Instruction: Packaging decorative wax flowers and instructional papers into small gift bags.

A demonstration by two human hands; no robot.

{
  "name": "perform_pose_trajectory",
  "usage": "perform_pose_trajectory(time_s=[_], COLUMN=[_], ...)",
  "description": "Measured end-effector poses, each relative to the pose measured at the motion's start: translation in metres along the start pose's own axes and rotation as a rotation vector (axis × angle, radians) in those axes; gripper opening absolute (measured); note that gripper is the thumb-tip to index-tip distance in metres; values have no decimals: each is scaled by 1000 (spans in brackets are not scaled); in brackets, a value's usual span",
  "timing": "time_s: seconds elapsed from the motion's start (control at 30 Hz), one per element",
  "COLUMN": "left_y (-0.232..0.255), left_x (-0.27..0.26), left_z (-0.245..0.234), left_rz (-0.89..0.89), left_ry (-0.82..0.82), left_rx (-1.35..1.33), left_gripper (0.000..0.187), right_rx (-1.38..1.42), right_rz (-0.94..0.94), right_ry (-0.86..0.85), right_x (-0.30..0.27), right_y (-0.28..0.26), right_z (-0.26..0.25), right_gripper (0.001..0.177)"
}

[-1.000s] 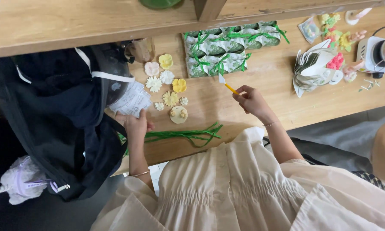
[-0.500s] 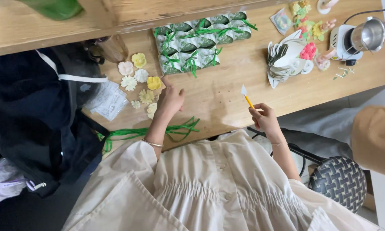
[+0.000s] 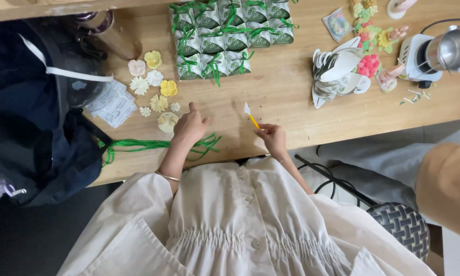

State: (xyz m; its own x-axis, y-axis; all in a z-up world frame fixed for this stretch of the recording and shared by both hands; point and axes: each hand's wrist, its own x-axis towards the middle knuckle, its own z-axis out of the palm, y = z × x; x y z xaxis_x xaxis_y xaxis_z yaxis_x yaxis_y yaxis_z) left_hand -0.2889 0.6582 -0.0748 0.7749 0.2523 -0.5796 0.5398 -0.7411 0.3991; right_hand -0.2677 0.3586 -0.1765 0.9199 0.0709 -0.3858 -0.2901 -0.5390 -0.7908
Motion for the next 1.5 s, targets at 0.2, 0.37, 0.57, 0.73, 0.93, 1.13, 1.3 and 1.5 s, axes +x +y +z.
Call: perform_pose_trajectory(time_s=[0.2, 0.37, 0.57, 0.73, 0.93, 1.13, 1.3, 1.5], left_y=[-29, -49, -53, -67, -75, -50, -56, -60], left_x=[-1, -15, -43, -64, -51, -52, -53, -75], left_z=[58, 97, 107, 114, 95, 62, 69, 67], left_rz=[69, 149, 241, 327, 348, 393, 421, 432], left_ry=[73, 176, 291, 274, 228, 304, 323, 309], left_rx=[-63, -189, -202, -173, -95, -195, -289, -283], left_gripper=[53, 50, 43, 41, 38, 32, 32, 27], right_rx=[-141, -252, -346, -416, -370, -177, -296, -548], right_rz=[-225, -335, -538, -586, -614, -644, -654, -749], right_ry=[8, 106, 229, 259, 343, 330, 167, 163], right_x=[9, 6, 2, -3, 47, 130, 193, 238], right_y=[9, 29, 48, 36, 1, -68, -107, -99], right_z=[50, 70, 76, 73, 51, 13, 11, 40], right_gripper=[31, 25, 16, 27, 38, 26, 45, 22])
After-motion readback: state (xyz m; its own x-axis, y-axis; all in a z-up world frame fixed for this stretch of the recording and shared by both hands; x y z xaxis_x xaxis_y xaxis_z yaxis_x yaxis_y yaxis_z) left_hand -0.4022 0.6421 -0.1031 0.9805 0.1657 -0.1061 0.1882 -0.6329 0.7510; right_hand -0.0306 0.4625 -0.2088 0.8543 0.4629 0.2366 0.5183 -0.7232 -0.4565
